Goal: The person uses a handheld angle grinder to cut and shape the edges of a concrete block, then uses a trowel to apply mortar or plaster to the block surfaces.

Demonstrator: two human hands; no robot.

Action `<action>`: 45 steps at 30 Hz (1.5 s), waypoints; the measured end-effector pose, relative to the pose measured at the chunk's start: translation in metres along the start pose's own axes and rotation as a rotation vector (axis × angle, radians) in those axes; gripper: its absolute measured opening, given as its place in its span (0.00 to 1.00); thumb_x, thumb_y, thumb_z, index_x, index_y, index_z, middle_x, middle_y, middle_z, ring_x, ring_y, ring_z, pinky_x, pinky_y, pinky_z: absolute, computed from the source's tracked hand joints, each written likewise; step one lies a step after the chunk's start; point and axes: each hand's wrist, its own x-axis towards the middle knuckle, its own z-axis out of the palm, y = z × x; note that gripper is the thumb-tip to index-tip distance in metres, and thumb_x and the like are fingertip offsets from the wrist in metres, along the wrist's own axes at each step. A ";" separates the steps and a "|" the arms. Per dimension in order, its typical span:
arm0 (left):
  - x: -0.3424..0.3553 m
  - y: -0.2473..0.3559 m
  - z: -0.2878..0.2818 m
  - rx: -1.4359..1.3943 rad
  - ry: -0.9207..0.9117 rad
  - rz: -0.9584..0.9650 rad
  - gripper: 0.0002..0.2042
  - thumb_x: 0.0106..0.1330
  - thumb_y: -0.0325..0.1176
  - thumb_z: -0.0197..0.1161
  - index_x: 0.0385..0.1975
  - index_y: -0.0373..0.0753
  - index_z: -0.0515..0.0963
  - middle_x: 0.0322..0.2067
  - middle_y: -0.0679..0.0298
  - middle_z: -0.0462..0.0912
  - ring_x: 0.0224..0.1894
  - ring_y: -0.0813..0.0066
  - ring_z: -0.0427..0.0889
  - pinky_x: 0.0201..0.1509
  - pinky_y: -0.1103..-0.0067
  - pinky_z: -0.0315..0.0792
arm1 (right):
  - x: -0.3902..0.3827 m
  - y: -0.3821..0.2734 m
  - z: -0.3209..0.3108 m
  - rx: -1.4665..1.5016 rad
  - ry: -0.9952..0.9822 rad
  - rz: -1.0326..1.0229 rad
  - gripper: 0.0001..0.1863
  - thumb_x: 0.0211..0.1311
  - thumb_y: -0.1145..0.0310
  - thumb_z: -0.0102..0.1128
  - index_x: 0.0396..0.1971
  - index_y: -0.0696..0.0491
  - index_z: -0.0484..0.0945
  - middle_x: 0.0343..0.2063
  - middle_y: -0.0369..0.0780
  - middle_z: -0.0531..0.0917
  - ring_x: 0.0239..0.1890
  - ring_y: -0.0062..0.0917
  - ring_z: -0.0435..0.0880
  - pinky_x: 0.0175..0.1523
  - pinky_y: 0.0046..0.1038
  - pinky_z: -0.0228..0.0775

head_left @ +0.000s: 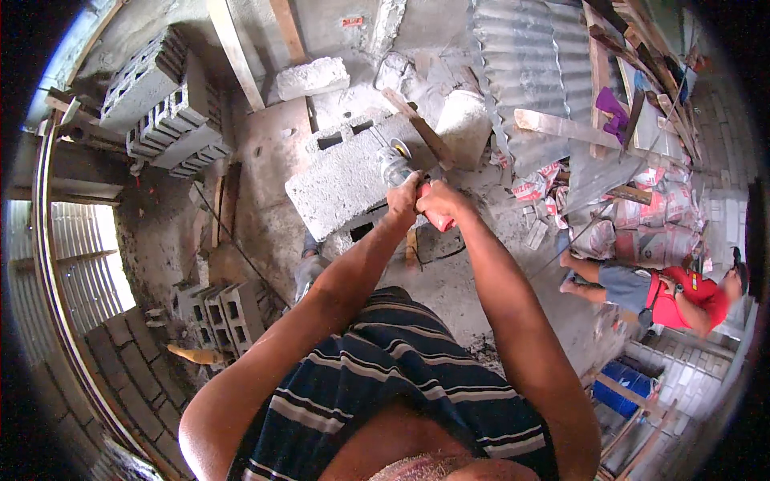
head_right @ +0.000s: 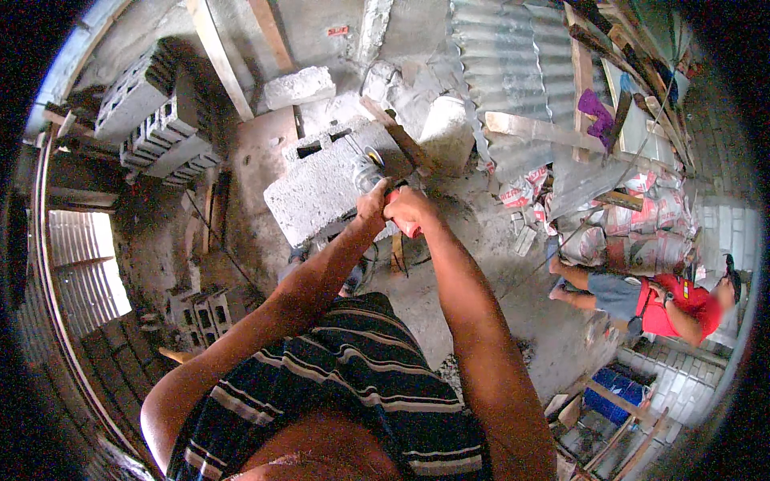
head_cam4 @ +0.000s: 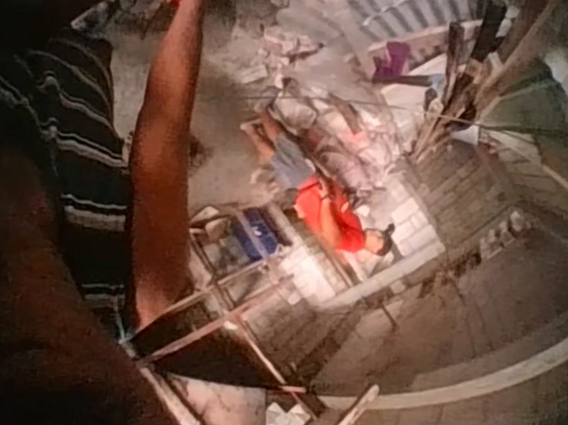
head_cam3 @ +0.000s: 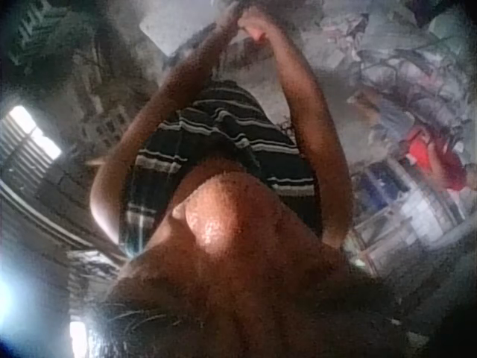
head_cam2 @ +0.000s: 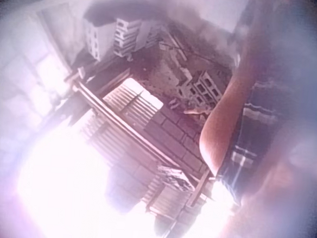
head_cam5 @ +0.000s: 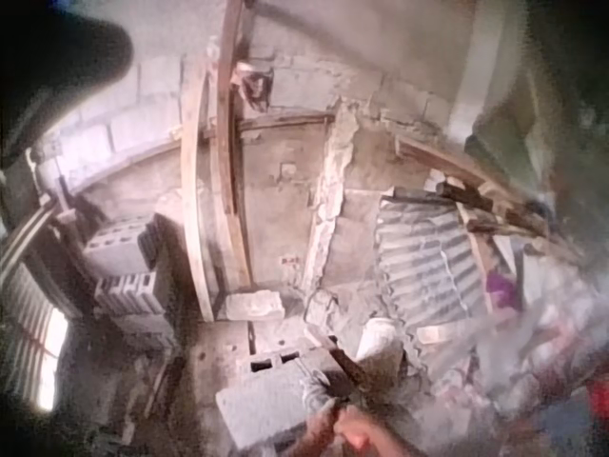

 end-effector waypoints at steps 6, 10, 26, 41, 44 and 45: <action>-0.004 0.052 0.029 -0.618 0.280 -0.483 0.14 0.54 0.39 0.71 0.32 0.35 0.81 0.30 0.62 0.82 0.27 0.70 0.81 0.28 0.71 0.75 | -0.018 0.009 -0.004 0.047 0.016 0.049 0.27 0.33 0.60 0.67 0.33 0.66 0.81 0.31 0.55 0.84 0.32 0.40 0.86 0.37 0.37 0.77; -0.010 0.044 0.021 -0.645 0.328 -0.320 0.18 0.51 0.42 0.73 0.31 0.32 0.81 0.30 0.62 0.82 0.27 0.71 0.79 0.29 0.71 0.74 | -0.017 -0.001 -0.008 0.002 -0.031 0.035 0.34 0.32 0.60 0.69 0.43 0.66 0.78 0.39 0.56 0.84 0.41 0.42 0.86 0.46 0.36 0.78; -0.019 0.079 0.028 -0.776 0.302 -0.720 0.17 0.51 0.37 0.72 0.32 0.29 0.79 0.29 0.61 0.82 0.26 0.72 0.79 0.29 0.73 0.74 | -0.034 0.020 -0.001 0.084 -0.030 0.162 0.33 0.35 0.59 0.68 0.44 0.63 0.77 0.40 0.56 0.83 0.43 0.45 0.84 0.49 0.37 0.76; -0.038 0.005 0.043 -0.401 0.293 -0.116 0.14 0.51 0.38 0.73 0.29 0.35 0.80 0.27 0.63 0.81 0.26 0.72 0.79 0.29 0.72 0.74 | -0.045 0.022 0.012 0.024 -0.011 -0.008 0.35 0.35 0.60 0.68 0.46 0.65 0.76 0.42 0.56 0.82 0.46 0.44 0.83 0.51 0.37 0.74; -0.033 0.064 0.061 -0.667 0.310 -0.634 0.12 0.52 0.38 0.72 0.28 0.36 0.81 0.26 0.63 0.81 0.26 0.73 0.79 0.30 0.72 0.74 | -0.041 0.057 0.012 0.062 -0.016 0.050 0.34 0.35 0.60 0.67 0.46 0.64 0.76 0.42 0.56 0.82 0.45 0.43 0.83 0.50 0.37 0.74; -0.033 0.074 0.062 -0.708 0.305 -0.649 0.13 0.53 0.39 0.71 0.28 0.35 0.81 0.26 0.62 0.81 0.25 0.73 0.79 0.31 0.72 0.74 | -0.041 0.061 0.010 0.068 -0.023 0.052 0.34 0.35 0.60 0.67 0.46 0.64 0.76 0.42 0.56 0.82 0.45 0.43 0.83 0.50 0.36 0.74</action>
